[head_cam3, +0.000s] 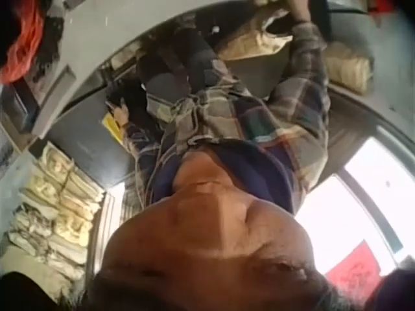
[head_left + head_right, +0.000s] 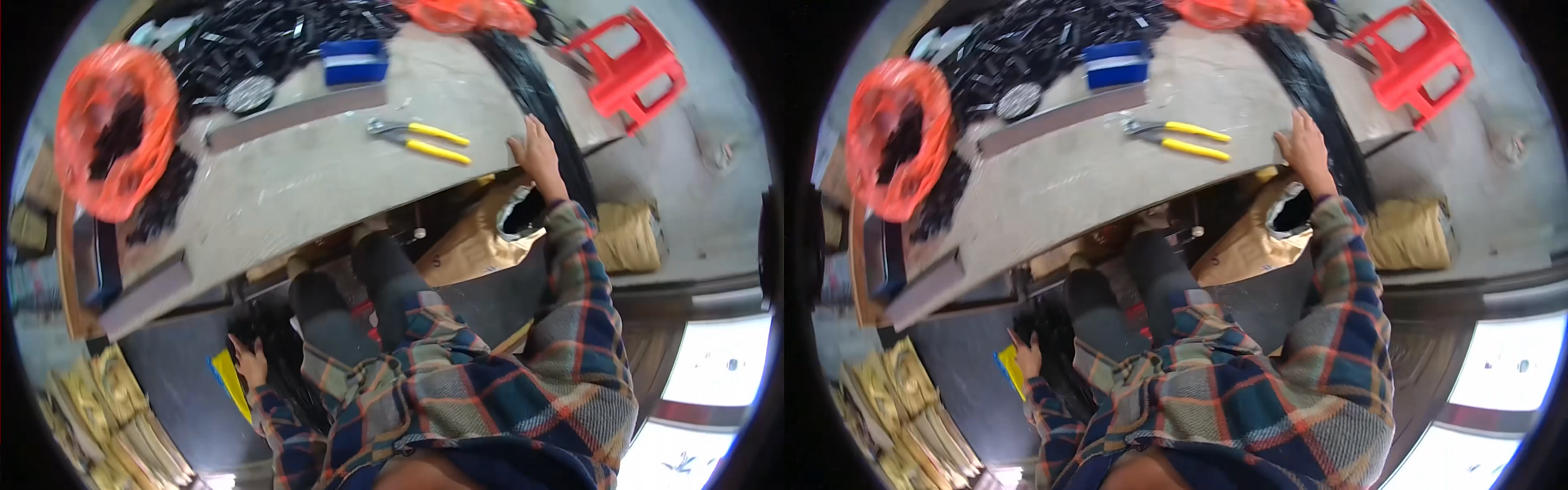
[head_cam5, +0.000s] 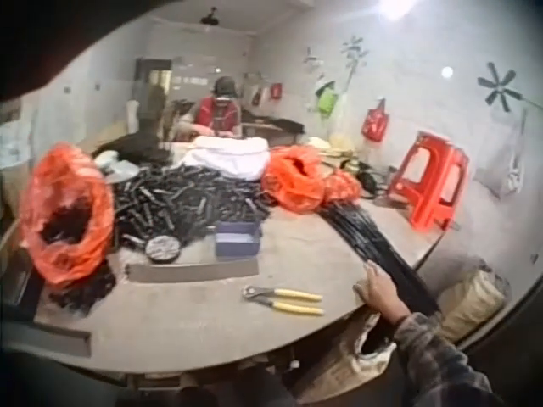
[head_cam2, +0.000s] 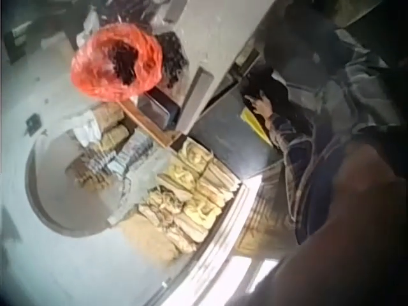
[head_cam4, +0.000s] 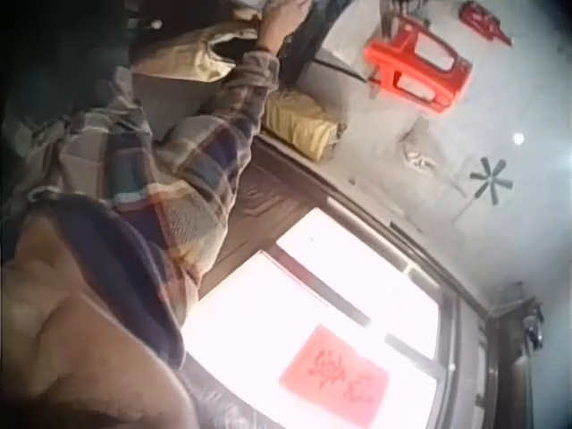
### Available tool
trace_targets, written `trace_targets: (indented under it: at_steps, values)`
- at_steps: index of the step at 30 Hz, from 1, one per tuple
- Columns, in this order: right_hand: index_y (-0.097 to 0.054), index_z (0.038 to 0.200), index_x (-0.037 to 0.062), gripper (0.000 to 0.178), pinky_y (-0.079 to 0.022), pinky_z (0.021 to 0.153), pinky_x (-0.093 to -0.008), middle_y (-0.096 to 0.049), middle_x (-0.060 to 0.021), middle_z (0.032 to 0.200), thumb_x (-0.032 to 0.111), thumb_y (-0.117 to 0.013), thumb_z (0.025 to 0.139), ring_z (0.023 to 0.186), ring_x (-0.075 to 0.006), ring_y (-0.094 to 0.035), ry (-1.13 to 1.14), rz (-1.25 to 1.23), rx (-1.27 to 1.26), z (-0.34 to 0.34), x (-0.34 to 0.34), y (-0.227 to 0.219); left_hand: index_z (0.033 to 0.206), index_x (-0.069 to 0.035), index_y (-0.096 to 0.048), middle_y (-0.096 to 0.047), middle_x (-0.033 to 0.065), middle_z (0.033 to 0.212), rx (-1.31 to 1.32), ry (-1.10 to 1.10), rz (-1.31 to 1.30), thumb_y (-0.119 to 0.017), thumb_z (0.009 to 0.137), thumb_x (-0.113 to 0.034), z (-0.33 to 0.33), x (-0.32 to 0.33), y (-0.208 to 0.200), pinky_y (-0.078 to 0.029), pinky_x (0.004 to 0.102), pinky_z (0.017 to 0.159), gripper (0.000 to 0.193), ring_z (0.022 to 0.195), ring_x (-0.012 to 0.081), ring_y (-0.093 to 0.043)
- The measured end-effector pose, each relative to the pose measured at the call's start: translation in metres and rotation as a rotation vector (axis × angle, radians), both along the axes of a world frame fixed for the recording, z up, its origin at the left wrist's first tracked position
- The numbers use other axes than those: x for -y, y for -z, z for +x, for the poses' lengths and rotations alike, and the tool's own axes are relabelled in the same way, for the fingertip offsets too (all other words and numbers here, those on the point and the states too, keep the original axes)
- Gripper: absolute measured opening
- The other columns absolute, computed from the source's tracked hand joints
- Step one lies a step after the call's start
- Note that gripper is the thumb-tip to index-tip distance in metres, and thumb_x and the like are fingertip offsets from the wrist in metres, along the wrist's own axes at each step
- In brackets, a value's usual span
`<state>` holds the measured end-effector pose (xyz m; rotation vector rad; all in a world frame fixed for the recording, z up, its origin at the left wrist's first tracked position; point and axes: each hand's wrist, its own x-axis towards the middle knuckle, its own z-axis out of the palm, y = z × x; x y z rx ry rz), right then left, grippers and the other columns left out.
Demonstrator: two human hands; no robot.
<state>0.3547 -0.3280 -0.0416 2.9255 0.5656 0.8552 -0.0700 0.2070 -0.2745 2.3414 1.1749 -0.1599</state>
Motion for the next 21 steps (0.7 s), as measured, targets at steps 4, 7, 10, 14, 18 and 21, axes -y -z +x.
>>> trace_targets:
  at_steps: [4, 7, 10, 14, 18, 21]
  values:
    - [-0.045, 0.113, -0.0008, 0.048, -0.043, 0.085, -0.0416, -0.05, -0.0183, 0.116, 0.029, -0.061, 0.079, 0.109, -0.0324, -0.049, 0.348, -0.153, 0.13, 0.019, 0.091, -0.011, 0.138, -0.008, -0.022, -0.04, 0.0187, 0.132, 0.059, 0.256, 0.027, -0.054, 0.083, -0.034, 0.081, 0.068, -0.004, -0.015, 0.0579, 0.1, 0.069, 0.124, 0.0381, -0.032]
    - [-0.046, 0.106, -0.0011, 0.043, -0.044, 0.08, -0.0444, -0.051, -0.017, 0.113, 0.032, -0.058, 0.08, 0.105, -0.0342, -0.051, 0.617, -0.059, -0.183, 0.036, 0.077, -0.018, 0.13, -0.009, -0.039, -0.04, 0.0231, 0.13, 0.255, 0.454, 0.069, -0.056, 0.082, -0.03, 0.108, 0.122, -0.048, -0.01, 0.0574, 0.102, 0.055, 0.126, 0.0369, -0.03]
    - [-0.051, 0.095, 0.0039, 0.032, -0.046, 0.074, -0.0451, -0.057, -0.0159, 0.101, 0.031, -0.059, 0.078, 0.093, -0.0347, -0.056, 0.59, 0.016, -0.148, 0.055, 0.07, -0.024, 0.125, -0.014, -0.047, -0.034, 0.0251, 0.134, 0.346, 0.595, 0.214, -0.057, 0.082, -0.031, 0.112, 0.168, -0.058, -0.011, 0.0577, 0.102, 0.047, 0.128, 0.0371, -0.026]
    - [-0.057, 0.089, 0.0065, 0.024, -0.046, 0.073, -0.0444, -0.062, -0.0168, 0.087, 0.027, -0.06, 0.076, 0.085, -0.0351, -0.058, 0.559, 0.179, -0.131, 0.058, 0.073, -0.042, 0.124, -0.016, -0.048, -0.023, 0.0265, 0.139, 0.303, 0.562, 0.133, -0.057, 0.083, -0.029, 0.107, 0.171, -0.066, -0.013, 0.0568, 0.102, 0.044, 0.129, 0.0387, -0.021]
    - [-0.057, 0.085, 0.0064, 0.016, -0.046, 0.067, -0.0463, -0.062, -0.0176, 0.08, 0.021, -0.056, 0.078, 0.078, -0.0362, -0.06, 0.514, 0.049, -0.076, 0.058, 0.082, -0.059, 0.124, -0.016, -0.048, -0.023, 0.0267, 0.138, 0.295, 0.615, 0.16, -0.056, 0.083, -0.028, 0.112, 0.173, -0.07, -0.014, 0.0551, 0.103, 0.044, 0.129, 0.0394, -0.021]
    - [-0.056, 0.082, 0.0056, 0.011, -0.047, 0.063, -0.0471, -0.062, -0.0176, 0.077, 0.015, -0.053, 0.078, 0.073, -0.0359, -0.061, 0.467, -0.058, -0.076, 0.053, 0.07, -0.067, 0.124, -0.015, -0.047, -0.022, 0.0273, 0.138, 0.258, 0.612, 0.173, -0.056, 0.083, -0.027, 0.105, 0.172, -0.067, -0.014, 0.0541, 0.103, 0.044, 0.129, 0.0403, -0.021]
